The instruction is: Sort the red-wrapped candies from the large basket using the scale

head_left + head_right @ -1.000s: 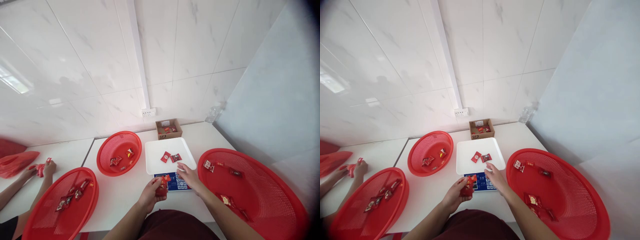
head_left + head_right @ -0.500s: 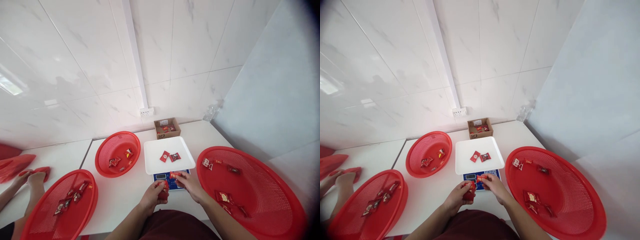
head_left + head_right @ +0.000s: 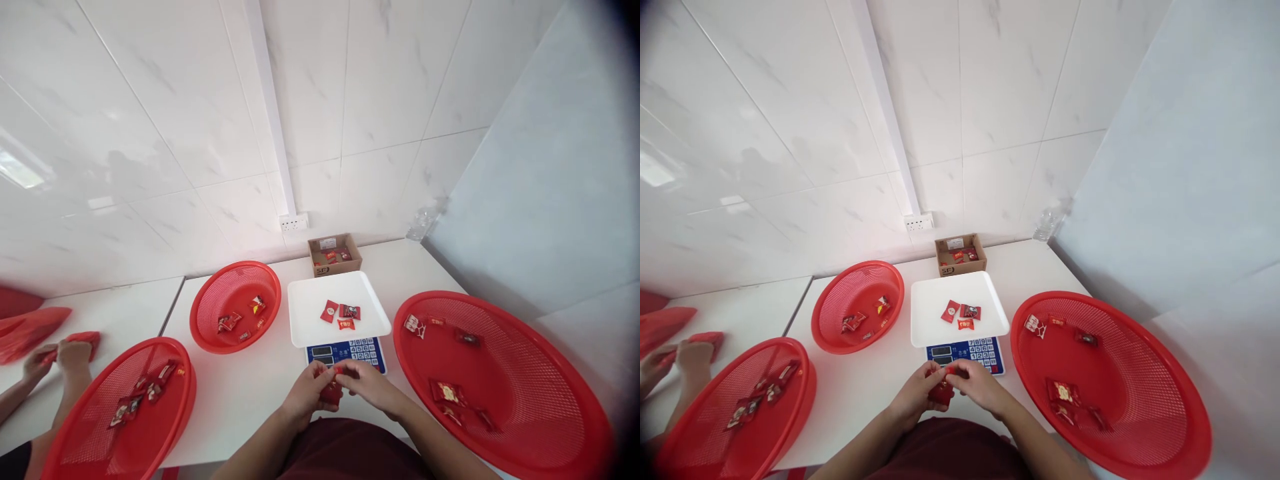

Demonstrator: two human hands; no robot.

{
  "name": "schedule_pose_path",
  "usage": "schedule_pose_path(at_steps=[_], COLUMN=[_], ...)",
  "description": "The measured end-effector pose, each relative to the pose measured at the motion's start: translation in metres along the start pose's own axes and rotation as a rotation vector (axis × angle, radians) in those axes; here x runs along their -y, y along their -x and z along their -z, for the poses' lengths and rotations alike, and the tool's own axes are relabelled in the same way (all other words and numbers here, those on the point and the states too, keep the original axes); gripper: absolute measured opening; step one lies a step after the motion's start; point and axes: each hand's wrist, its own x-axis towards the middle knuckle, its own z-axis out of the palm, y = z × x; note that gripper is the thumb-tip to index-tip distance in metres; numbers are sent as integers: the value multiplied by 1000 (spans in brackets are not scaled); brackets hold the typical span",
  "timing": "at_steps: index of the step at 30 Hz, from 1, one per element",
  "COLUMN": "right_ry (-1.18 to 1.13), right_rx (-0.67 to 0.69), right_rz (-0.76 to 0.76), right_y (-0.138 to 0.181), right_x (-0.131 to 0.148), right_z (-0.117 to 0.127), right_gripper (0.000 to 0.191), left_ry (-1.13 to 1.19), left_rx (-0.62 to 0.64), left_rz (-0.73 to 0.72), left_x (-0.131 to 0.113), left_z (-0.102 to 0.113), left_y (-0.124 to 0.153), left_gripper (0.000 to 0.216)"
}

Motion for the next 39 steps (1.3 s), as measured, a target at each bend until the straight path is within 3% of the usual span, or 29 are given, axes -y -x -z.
schedule_pose_path(at_steps=[5, 10, 15, 19, 24, 31, 35, 39], right_ry=[158, -28, -219, -301, -331, -360, -384, -351], right_rx=[-44, -150, -302, -336, -319, -387, -395, -391], right_rz=[35, -57, -147, -199, -215, -228, -226, -228], right_y=[-2, -4, 2, 12, 21, 28, 32, 35], right_x=[-4, -7, -18, -33, -48, -52, -52, -55], right_z=[-4, 2, 14, 19, 19, 20, 21, 21], right_gripper=[19, 31, 40, 37, 37, 36, 35, 36], left_ry=[-37, 144, 342, 226, 81, -14, -119, -218], left_rx=[30, -11, -15, -78, -209, -220, -290, -246], left_rz=[-4, 8, -68, -128, -210, -239, -266, -241], left_x=[3, 2, -14, -30, -50, -95, -104, -86], left_z=[-1, 3, 7, 12, 15, -6, -11, -13], left_y=[-2, -5, -11, -24, -62, -113, -116, -88], left_gripper=[47, 41, 29, 30, 26, 25, 41, 30])
